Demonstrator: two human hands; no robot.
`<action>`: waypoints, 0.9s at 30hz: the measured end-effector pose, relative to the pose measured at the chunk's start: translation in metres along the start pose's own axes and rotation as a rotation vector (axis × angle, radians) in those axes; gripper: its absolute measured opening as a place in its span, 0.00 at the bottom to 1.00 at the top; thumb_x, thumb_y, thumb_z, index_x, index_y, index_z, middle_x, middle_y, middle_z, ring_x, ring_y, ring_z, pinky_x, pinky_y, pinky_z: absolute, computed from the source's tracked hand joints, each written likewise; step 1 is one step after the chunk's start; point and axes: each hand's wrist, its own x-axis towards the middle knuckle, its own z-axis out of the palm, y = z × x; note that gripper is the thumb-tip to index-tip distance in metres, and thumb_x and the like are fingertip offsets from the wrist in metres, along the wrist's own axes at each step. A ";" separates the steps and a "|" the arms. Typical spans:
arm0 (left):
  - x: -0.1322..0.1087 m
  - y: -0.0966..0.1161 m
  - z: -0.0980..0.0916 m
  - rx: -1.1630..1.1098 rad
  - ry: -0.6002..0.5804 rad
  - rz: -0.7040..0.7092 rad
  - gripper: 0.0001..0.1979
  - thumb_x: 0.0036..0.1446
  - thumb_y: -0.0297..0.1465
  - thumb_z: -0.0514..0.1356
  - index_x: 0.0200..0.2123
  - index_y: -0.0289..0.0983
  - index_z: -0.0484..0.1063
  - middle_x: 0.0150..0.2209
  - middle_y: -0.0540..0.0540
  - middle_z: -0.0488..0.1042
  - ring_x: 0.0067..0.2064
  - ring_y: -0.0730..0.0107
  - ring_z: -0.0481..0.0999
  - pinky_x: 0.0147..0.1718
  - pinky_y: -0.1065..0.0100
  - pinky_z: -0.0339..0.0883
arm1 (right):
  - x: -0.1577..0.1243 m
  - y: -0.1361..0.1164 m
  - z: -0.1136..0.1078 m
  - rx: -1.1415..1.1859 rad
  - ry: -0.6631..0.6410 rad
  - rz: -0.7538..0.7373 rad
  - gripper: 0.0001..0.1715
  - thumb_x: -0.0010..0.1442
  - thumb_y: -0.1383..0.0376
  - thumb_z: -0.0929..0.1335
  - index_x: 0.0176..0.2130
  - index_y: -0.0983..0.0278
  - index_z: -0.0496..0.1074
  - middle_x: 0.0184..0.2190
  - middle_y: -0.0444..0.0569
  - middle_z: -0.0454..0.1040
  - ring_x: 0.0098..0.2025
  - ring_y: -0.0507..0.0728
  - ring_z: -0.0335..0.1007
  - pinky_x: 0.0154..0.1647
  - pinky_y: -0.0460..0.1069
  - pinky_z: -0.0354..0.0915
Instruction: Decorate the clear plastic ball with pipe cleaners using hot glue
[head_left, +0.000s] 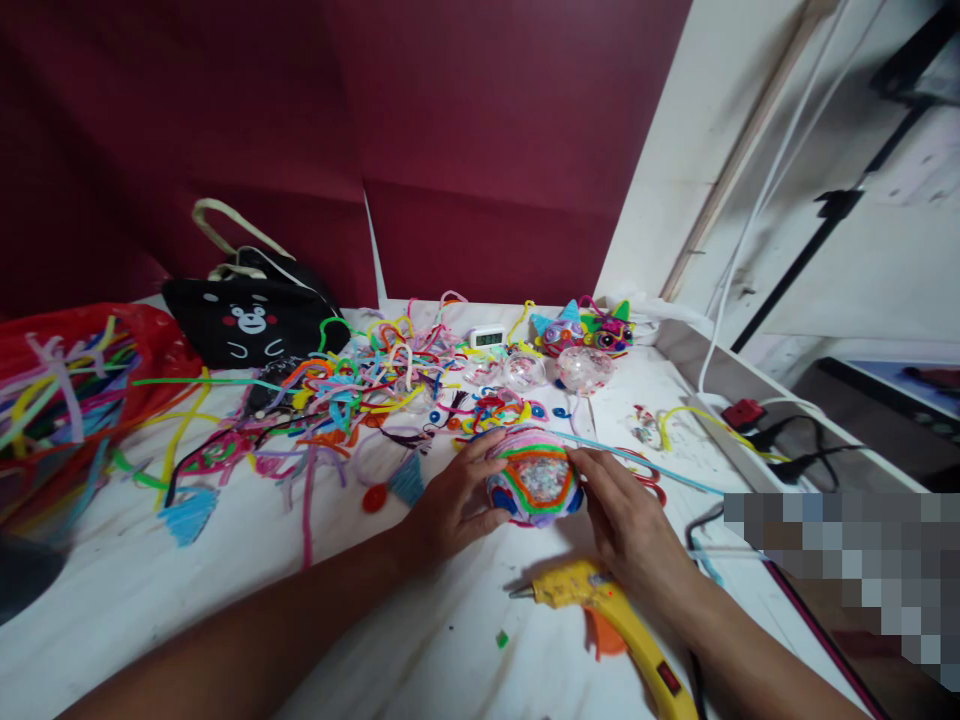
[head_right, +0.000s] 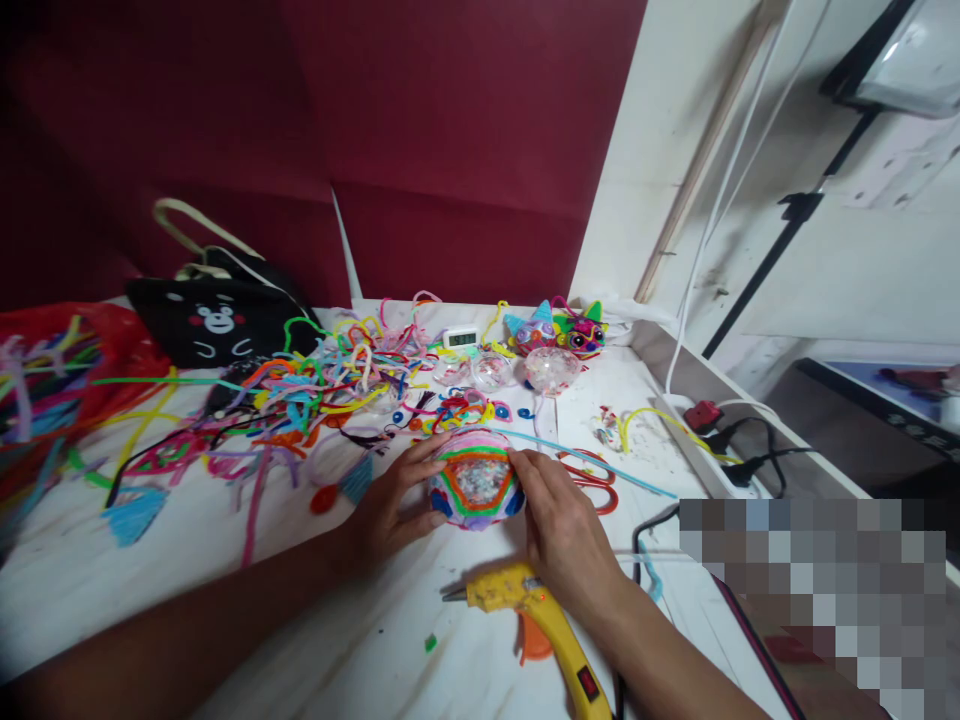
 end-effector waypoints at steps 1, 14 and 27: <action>0.000 0.000 0.000 0.000 0.002 0.001 0.27 0.60 0.31 0.63 0.60 0.43 0.58 0.66 0.33 0.57 0.67 0.51 0.60 0.60 0.49 0.63 | 0.000 0.000 0.000 -0.002 0.004 -0.001 0.33 0.63 0.78 0.59 0.64 0.61 0.57 0.52 0.58 0.69 0.52 0.61 0.69 0.49 0.56 0.72; -0.001 0.001 0.000 -0.002 -0.004 -0.003 0.26 0.61 0.31 0.62 0.60 0.42 0.57 0.67 0.32 0.57 0.68 0.52 0.60 0.61 0.49 0.63 | 0.000 0.000 0.001 -0.065 0.045 -0.062 0.33 0.62 0.78 0.59 0.64 0.63 0.56 0.51 0.59 0.69 0.51 0.61 0.69 0.48 0.55 0.73; -0.002 -0.004 0.002 0.019 0.031 0.049 0.26 0.62 0.33 0.61 0.61 0.42 0.57 0.66 0.33 0.58 0.68 0.52 0.60 0.61 0.50 0.64 | 0.000 0.000 0.003 -0.071 0.047 -0.030 0.35 0.59 0.79 0.60 0.64 0.62 0.58 0.50 0.58 0.71 0.51 0.62 0.71 0.48 0.57 0.74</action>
